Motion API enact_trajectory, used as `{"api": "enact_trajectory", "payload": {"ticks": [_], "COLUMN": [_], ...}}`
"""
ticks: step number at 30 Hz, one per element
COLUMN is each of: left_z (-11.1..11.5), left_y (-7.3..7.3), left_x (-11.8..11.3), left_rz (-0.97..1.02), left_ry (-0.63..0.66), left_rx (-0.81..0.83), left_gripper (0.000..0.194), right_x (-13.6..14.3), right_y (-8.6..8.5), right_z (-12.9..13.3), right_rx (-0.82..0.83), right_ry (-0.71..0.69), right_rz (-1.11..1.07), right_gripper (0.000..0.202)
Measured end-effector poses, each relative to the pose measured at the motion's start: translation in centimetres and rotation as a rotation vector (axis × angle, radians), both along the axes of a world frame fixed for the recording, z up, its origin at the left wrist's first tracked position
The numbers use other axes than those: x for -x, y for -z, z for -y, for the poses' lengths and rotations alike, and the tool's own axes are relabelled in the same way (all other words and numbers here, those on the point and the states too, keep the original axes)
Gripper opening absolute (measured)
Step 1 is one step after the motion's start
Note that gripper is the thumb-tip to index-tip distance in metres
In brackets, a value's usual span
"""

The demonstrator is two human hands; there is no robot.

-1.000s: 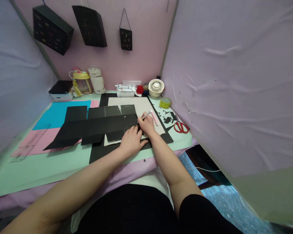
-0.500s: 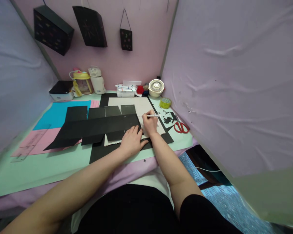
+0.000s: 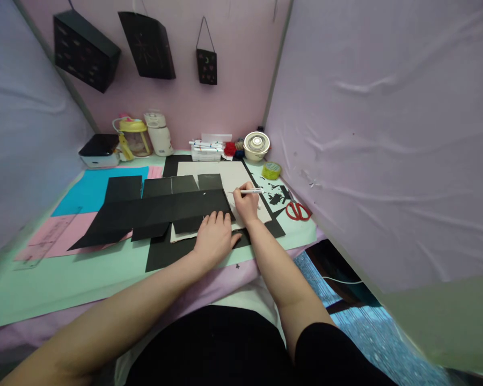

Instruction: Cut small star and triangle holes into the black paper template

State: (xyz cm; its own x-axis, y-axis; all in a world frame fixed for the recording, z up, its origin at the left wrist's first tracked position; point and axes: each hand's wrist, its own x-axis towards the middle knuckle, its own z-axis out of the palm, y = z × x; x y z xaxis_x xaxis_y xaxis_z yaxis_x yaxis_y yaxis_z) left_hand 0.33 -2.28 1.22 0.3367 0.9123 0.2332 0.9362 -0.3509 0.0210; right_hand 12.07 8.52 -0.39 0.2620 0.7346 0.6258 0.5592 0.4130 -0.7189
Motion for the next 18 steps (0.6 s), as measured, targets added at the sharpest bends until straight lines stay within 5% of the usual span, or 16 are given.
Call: {"api": "enact_trajectory", "payload": {"ticks": [18], "left_z": [-1.5], "left_y": [0.9], "left_x": [0.6], "left_rz": [0.022], "left_ry": [-0.038], "left_rx": [0.0], "left_gripper": [0.072], "right_x": [0.4], "right_y": [-0.1], "right_z": [0.4], "right_rx": [0.127], "right_ry": [-0.134], "right_rz": [0.026], "right_gripper": [0.014]}}
